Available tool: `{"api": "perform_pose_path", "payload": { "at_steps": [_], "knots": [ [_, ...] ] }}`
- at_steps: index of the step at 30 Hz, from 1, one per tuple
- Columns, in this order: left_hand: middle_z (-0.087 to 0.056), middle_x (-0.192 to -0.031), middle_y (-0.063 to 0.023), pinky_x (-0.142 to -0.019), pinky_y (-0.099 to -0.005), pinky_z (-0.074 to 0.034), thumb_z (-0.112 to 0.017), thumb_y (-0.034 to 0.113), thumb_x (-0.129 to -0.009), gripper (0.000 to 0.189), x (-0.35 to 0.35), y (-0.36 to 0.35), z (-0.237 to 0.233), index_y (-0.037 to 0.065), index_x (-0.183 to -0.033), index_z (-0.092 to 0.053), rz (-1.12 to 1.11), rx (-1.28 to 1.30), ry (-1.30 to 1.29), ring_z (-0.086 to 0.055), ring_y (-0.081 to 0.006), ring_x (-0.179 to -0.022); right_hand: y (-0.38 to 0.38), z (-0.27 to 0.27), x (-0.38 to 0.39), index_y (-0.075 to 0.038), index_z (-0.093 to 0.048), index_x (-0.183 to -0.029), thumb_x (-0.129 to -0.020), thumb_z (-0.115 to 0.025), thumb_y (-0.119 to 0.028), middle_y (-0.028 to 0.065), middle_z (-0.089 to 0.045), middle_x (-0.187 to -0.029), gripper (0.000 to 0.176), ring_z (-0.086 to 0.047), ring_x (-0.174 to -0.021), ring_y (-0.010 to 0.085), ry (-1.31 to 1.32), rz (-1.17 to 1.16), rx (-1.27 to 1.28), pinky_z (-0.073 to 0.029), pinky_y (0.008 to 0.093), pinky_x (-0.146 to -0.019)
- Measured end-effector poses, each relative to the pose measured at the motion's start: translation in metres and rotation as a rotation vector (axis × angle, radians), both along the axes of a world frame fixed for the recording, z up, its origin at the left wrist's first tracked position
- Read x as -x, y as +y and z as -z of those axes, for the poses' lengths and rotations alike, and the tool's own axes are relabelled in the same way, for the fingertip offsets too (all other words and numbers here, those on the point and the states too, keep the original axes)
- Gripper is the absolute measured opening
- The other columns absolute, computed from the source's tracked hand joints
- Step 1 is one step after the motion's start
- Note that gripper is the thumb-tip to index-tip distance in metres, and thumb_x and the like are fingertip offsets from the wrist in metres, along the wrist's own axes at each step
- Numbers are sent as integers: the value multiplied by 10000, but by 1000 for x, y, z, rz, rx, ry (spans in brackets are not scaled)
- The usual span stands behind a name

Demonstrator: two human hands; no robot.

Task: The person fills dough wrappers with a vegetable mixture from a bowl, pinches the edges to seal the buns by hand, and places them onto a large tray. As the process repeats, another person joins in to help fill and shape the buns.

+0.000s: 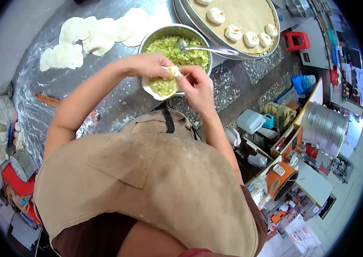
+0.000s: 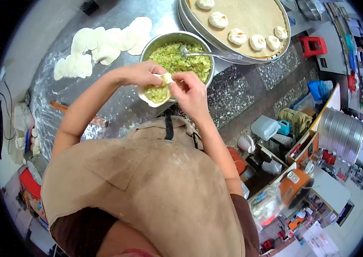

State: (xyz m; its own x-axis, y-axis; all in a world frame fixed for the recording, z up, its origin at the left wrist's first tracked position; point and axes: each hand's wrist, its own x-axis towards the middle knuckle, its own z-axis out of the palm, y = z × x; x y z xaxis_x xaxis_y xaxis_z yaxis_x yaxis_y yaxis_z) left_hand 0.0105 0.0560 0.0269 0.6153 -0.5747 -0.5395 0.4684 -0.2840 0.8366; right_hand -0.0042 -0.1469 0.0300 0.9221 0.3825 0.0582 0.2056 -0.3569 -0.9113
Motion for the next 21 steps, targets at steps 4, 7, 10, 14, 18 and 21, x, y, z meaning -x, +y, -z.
{"api": "perform_pose_path", "payload": {
  "at_steps": [4, 7, 10, 14, 18, 21],
  "knots": [
    [-593, -1076, -80, -784, -266, -486, -555, 212, -802, 420, 14, 5, -20, 47, -1189, -552, -333, 221, -16, -580, -127, -899, -8, 9, 0, 0, -648, -847, -786, -670, -100, 26, -605, -723, 119, -538, -615, 76, 213, 99, -96, -438, 219, -577],
    [-518, -1240, -98, -910, -370, -486, -487, 288, -907, 461, 44, -4, 8, 55, -1301, -432, -610, 877, 352, -548, -216, -1111, -11, 18, 1, 10, -645, -833, -794, -662, -87, -8, -603, -741, 105, -528, -633, 51, 338, 147, -259, -439, 202, -584],
    [-539, -1202, -109, -902, -372, -490, -482, 229, -921, 411, 53, -37, 30, 53, -1290, -443, -854, 974, 350, -562, -213, -1078, -4, 23, -3, 6, -643, -827, -786, -668, -81, -13, -587, -712, 99, -530, -606, 63, 306, 143, -280, -443, 209, -574],
    [-571, -1147, -94, -864, -318, -507, -534, 84, -894, 372, 50, -50, 33, 52, -1260, -469, -1063, 635, 71, -579, -179, -1020, -3, 14, -8, -15, -636, -881, -755, -678, -78, 32, -577, -712, 148, -536, -597, 117, -157, -4, 77, -447, 229, -580],
    [-599, -1070, -92, -838, -298, -512, -540, 31, -865, 337, 51, -45, 31, 16, -1200, -503, -1002, 589, -39, -599, -157, -950, 2, -4, -7, -20, -633, -840, -734, -675, -69, 71, -597, -730, 124, -569, -625, 161, -231, 36, 14, -449, 269, -539],
    [-605, -1058, -92, -836, -293, -511, -528, 3, -848, 311, 48, -43, 28, 11, -1158, -533, -914, 464, -56, -601, -153, -941, 1, -2, -5, -20, -636, -812, -732, -675, -63, 76, -600, -734, 99, -568, -622, 170, -231, 35, 54, -455, 284, -549]
  ]
}}
